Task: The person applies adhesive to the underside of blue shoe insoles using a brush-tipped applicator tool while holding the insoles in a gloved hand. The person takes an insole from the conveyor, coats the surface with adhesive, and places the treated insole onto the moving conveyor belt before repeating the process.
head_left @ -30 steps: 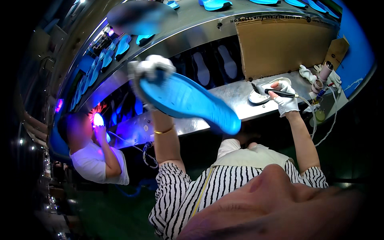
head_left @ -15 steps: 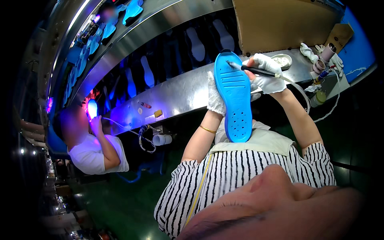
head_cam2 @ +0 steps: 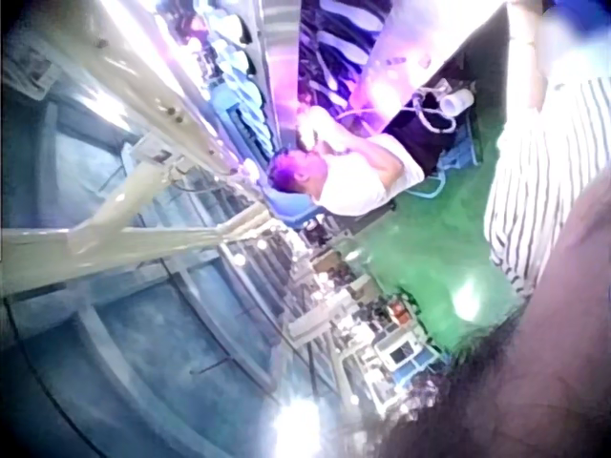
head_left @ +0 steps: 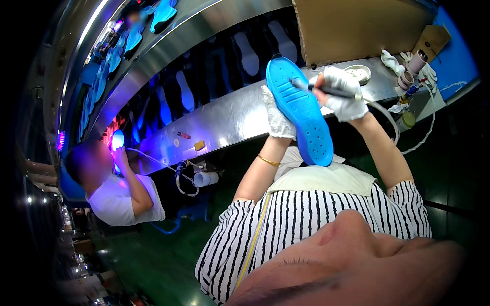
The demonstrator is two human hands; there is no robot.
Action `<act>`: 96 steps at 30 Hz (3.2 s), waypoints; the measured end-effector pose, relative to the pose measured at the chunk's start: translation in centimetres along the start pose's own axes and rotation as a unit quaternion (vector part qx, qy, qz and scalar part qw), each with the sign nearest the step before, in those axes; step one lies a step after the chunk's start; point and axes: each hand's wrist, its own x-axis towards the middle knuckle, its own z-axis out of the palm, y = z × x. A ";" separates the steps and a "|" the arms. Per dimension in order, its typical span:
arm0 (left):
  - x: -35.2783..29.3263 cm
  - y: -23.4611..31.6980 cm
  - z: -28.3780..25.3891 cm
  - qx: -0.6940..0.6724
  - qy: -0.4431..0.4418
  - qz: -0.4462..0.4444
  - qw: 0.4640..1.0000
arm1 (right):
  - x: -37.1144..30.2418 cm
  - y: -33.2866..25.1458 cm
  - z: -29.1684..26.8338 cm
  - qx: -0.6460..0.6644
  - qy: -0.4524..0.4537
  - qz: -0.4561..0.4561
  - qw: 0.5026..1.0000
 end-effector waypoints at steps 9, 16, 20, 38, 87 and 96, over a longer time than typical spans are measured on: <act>1.7 -2.8 -2.4 0.366 0.105 0.163 0.910 | 0.8 -0.5 1.8 0.025 0.003 0.015 1.000; -0.3 -0.8 -1.0 0.217 0.125 0.054 0.967 | -1.1 0.1 2.7 0.004 -0.034 -0.014 0.999; -0.4 0.0 -1.3 0.230 0.146 0.070 0.960 | -2.2 -0.8 1.6 0.021 -0.058 0.093 0.994; -2.9 -2.1 -0.9 0.308 0.154 -0.022 0.939 | -7.1 0.7 -0.3 0.103 -0.024 0.202 0.974; 7.9 4.8 3.0 0.546 0.026 -0.157 0.823 | -1.7 1.2 -0.8 0.011 -0.222 0.192 0.956; 8.1 5.2 3.4 0.578 0.143 -0.190 0.780 | -0.4 2.4 -1.2 -0.020 -0.224 0.118 0.967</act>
